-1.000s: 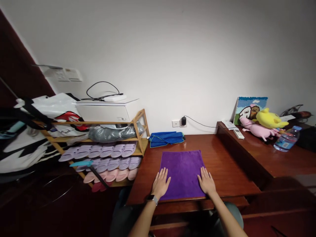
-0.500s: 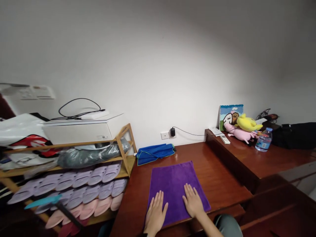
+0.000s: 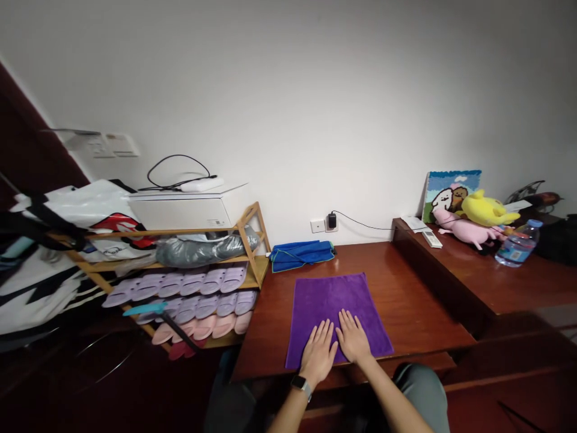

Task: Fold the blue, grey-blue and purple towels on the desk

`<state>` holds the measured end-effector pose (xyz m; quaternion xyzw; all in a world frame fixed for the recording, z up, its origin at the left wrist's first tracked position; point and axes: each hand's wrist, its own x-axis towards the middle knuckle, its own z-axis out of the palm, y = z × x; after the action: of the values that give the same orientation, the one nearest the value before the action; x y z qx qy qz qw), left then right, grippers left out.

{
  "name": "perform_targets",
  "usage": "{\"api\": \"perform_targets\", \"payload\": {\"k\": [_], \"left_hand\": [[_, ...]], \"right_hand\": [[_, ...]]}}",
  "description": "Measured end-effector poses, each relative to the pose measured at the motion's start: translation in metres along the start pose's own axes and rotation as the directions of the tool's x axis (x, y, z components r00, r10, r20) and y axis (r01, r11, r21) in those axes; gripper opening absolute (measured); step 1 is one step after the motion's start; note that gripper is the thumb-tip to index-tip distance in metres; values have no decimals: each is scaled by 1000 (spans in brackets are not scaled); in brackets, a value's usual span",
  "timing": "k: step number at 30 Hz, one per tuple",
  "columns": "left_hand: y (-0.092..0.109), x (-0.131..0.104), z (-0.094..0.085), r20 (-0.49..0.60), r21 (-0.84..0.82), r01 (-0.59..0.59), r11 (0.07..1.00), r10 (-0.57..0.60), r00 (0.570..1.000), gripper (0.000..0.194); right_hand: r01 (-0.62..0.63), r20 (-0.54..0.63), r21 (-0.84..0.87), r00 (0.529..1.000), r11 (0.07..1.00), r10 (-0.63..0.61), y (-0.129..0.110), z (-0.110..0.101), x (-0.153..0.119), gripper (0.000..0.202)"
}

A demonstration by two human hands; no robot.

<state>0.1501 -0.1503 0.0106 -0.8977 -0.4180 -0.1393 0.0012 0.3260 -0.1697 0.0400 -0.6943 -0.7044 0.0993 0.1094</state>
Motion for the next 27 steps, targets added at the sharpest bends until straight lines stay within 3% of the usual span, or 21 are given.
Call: {"api": "perform_targets", "payload": {"k": [5, 9, 12, 19, 27], "left_hand": [[-27, -33, -5, -17, 17, 36, 999, -36, 999, 61], [-38, -52, -19, -17, 12, -48, 999, 48, 999, 57], [-38, -58, -28, -8, -8, -114, 994, 113, 994, 55], [-35, -67, -43, 49, -58, -119, 991, 122, 991, 53], [-15, -66, -27, -2, 34, 0, 999, 0, 1000, 55]], "right_hand": [[-94, 30, -50, 995, 994, 96, 39, -11, -9, 69], [-151, 49, -88, 987, 985, 156, 62, -17, -12, 70], [-143, 36, -81, 989, 986, 146, 67, -13, -12, 70], [-109, 12, -56, 994, 992, 109, 76, -10, -14, 69], [-84, -26, -50, 996, 995, 82, 82, -8, -15, 69]]}}
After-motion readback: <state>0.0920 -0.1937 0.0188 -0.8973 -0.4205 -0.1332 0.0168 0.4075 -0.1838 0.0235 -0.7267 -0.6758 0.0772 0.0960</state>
